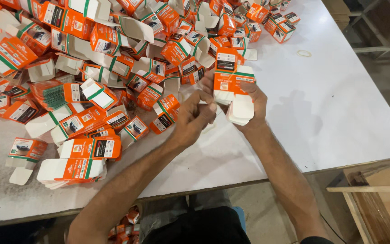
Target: The person picks flat folded cardboard boxes one at a time from a large pile on the table, unfolds and presses open each box's sides and bottom by hand, and sets the opened box back onto the table. The person repeats this folding cycle continuously throughout the clip.
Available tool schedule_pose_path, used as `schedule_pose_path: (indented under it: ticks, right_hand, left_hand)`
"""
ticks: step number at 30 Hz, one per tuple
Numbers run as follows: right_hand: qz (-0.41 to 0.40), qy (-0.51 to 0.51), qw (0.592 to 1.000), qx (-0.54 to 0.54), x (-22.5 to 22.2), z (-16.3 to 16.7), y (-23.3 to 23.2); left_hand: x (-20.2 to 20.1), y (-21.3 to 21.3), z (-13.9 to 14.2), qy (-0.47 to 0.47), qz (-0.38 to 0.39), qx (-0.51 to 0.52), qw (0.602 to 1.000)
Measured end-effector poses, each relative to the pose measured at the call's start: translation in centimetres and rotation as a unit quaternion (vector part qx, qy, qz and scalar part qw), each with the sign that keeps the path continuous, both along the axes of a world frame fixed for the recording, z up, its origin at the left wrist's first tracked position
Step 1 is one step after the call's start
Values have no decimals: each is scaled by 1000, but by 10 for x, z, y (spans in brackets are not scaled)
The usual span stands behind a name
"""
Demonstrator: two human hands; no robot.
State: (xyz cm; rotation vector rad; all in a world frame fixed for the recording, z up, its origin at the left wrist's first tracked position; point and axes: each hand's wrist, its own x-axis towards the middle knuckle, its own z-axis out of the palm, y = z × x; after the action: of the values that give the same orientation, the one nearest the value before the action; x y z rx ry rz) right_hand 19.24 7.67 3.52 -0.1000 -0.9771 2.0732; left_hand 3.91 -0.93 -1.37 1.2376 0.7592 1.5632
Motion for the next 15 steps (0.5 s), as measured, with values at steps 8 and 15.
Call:
schedule_pose_path:
  ticks: [8, 15]
  right_hand:
    - [60, -124, 987, -81, 16, 0, 9]
    - [255, -244, 922, 160, 25, 5, 9]
  left_hand:
    - [-1, -2, 14, 84, 206, 94, 970]
    - [-43, 5, 18, 71, 299, 134, 942]
